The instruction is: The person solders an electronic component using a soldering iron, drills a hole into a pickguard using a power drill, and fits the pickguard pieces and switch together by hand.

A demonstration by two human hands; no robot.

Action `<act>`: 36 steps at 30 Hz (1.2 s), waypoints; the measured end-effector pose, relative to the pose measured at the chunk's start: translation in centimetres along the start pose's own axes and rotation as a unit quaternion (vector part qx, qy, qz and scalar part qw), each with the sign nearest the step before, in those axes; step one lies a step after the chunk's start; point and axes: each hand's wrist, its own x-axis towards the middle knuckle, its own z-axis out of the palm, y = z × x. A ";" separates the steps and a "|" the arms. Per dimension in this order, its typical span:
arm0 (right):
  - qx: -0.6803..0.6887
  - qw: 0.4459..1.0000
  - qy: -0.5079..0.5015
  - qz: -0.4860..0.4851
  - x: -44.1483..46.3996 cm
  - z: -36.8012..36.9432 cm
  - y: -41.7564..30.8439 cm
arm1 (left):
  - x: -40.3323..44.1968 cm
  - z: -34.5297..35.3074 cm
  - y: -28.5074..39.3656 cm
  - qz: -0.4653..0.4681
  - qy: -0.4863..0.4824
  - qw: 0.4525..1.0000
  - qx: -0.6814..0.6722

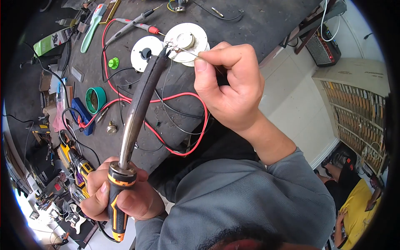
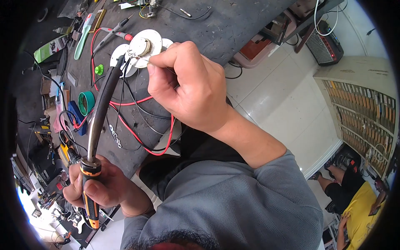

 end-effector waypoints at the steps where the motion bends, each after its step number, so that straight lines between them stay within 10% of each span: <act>1: 0.004 1.000 -0.001 0.002 0.0 0.0 0.0 | 0.1 0.0 -0.1 0.007 0.006 1.000 -0.012; 36: 0.026 0.998 0.049 0.026 0.0 0.4 -0.2 | 1.0 0.4 -1.6 0.045 0.035 0.989 -0.133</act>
